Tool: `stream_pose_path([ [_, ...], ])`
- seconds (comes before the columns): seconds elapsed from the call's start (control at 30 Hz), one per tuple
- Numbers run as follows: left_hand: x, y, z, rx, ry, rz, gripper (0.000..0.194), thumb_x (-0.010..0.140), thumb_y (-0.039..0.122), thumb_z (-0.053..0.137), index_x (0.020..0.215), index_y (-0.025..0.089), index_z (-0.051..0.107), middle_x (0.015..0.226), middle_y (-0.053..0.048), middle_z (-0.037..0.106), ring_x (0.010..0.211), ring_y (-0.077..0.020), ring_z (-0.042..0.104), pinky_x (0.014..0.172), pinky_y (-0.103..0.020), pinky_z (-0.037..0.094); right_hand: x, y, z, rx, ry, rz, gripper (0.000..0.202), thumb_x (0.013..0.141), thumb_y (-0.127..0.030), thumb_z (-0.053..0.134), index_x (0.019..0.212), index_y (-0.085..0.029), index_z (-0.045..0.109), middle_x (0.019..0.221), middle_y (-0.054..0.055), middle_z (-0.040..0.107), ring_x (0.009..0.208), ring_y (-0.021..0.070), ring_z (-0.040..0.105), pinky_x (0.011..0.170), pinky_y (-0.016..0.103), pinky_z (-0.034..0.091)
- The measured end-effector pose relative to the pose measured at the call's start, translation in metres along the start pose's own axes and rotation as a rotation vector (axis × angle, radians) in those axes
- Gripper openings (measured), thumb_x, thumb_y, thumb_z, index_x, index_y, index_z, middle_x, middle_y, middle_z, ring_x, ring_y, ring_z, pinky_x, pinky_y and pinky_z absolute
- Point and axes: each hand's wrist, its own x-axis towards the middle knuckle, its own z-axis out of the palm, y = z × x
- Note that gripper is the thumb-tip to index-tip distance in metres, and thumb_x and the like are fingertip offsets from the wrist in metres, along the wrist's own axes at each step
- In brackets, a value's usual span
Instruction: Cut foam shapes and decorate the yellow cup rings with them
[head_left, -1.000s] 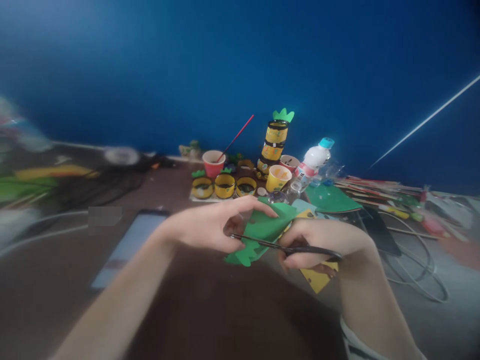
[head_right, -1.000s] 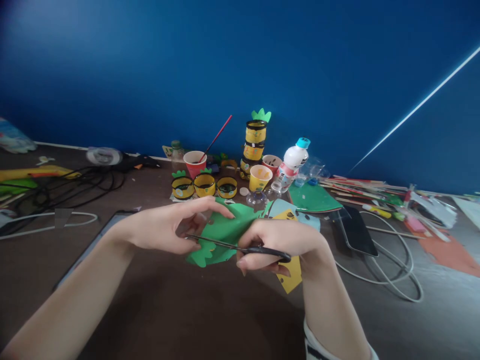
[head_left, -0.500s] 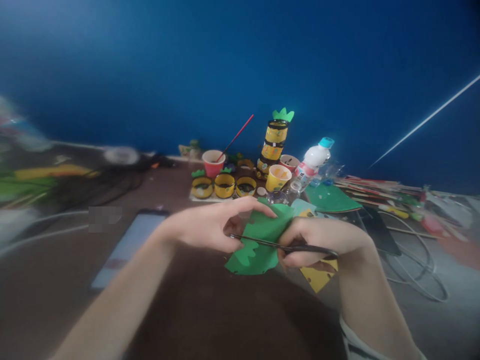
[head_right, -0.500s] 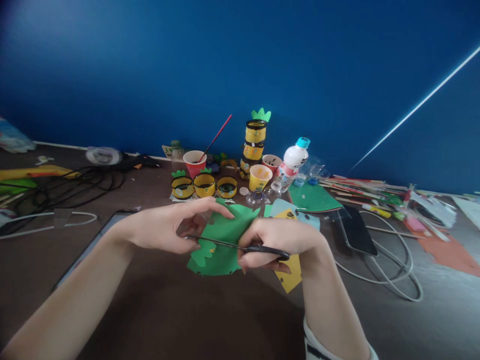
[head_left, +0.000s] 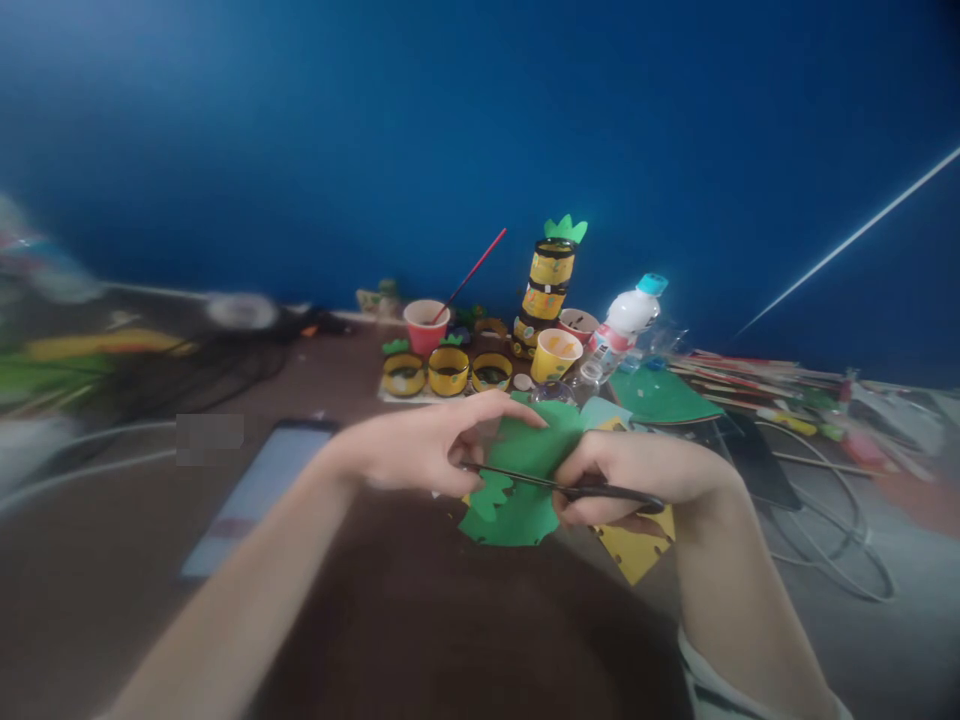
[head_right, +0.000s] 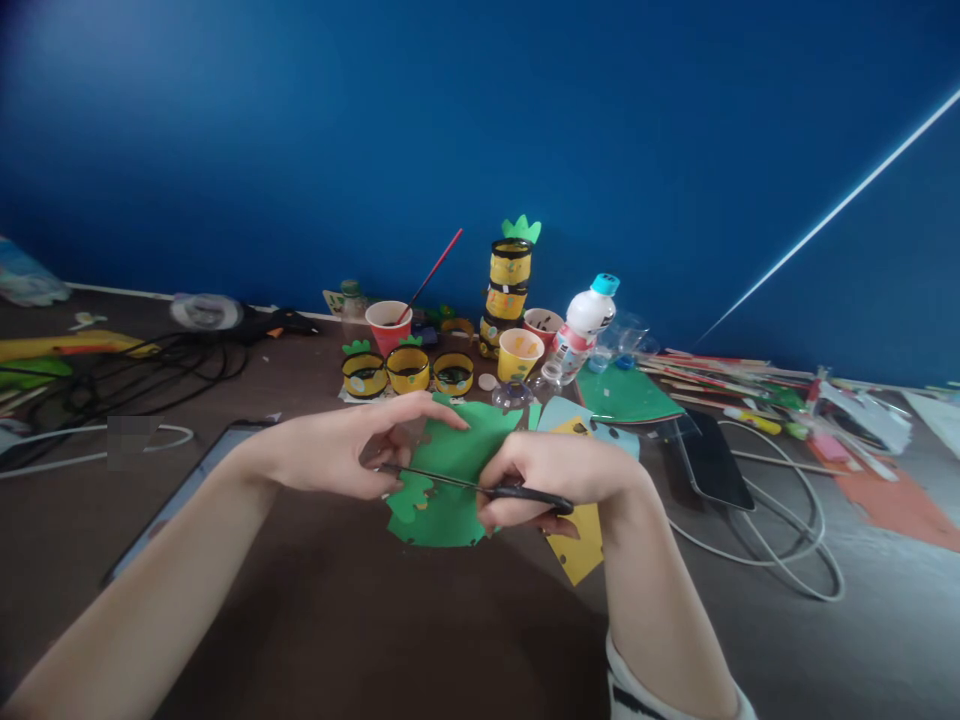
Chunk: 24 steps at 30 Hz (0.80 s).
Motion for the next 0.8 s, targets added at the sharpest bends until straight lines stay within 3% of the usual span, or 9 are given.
stream_pose_path([
  [0.2, 0.0, -0.011, -0.005, -0.002, 0.065, -0.054, 0.069, 0.066, 0.008, 0.053, 0.128, 0.029, 0.032, 0.07, 0.004, 0.049, 0.058, -0.0077, 0.05, 0.052, -0.018, 0.038, -0.009, 0.005, -0.003, -0.004, 0.077, 0.026, 0.03, 0.077, -0.039, 0.054, 0.077, -0.01, 0.06, 0.045, -0.005, 0.045, 0.032, 0.003, 0.041, 0.031, 0.013, 0.029],
  [0.33, 0.005, -0.026, -0.008, -0.082, 0.07, -0.139, 0.072, 0.069, 0.014, 0.055, 0.133, 0.026, 0.025, 0.067, 0.004, 0.054, 0.062, -0.011, 0.055, 0.058, -0.022, 0.042, -0.024, 0.009, -0.006, 0.113, 0.263, 0.011, 0.031, 0.077, -0.04, 0.055, 0.082, -0.01, 0.059, 0.047, -0.004, 0.045, 0.033, 0.0034, 0.039, 0.033, 0.016, 0.029],
  [0.4, 0.009, -0.035, -0.006, -0.115, 0.013, -0.21, 0.074, 0.068, 0.017, 0.057, 0.134, 0.026, 0.023, 0.067, 0.003, 0.057, 0.06, -0.0114, 0.055, 0.055, -0.021, 0.041, -0.028, 0.01, -0.007, 0.184, 0.347, 0.007, 0.029, 0.079, -0.038, 0.053, 0.084, -0.009, 0.058, 0.043, -0.005, 0.043, 0.032, 0.0039, 0.038, 0.034, 0.017, 0.029],
  [0.57, 0.023, -0.051, 0.008, -0.093, -0.128, -0.334, 0.079, 0.061, 0.018, 0.058, 0.134, 0.022, 0.025, 0.068, 0.002, 0.062, 0.051, -0.0098, 0.051, 0.044, -0.018, 0.034, -0.027, 0.01, -0.008, 0.247, 0.447, 0.009, 0.025, 0.08, -0.035, 0.052, 0.085, -0.011, 0.055, 0.036, -0.007, 0.04, 0.031, 0.005, 0.037, 0.035, 0.018, 0.029],
  [0.73, 0.036, -0.047, 0.032, -0.021, -0.144, -0.276, 0.079, 0.06, 0.018, 0.058, 0.133, 0.02, 0.028, 0.072, 0.001, 0.063, 0.05, -0.0103, 0.052, 0.047, -0.019, 0.037, -0.019, 0.01, -0.009, 0.166, 0.454, 0.034, 0.034, 0.08, -0.043, 0.049, 0.086, -0.01, 0.055, 0.041, -0.006, 0.044, 0.034, 0.007, 0.041, 0.037, 0.02, 0.033],
  [0.8, 0.039, -0.044, 0.04, 0.002, -0.118, -0.232, 0.079, 0.06, 0.017, 0.058, 0.133, 0.02, 0.03, 0.084, -0.003, 0.063, 0.054, -0.0112, 0.054, 0.049, -0.02, 0.039, -0.016, 0.011, -0.012, 0.081, 0.464, 0.049, 0.036, 0.079, -0.045, 0.049, 0.083, -0.011, 0.055, 0.042, -0.005, 0.046, 0.036, 0.0077, 0.044, 0.04, 0.021, 0.036],
])
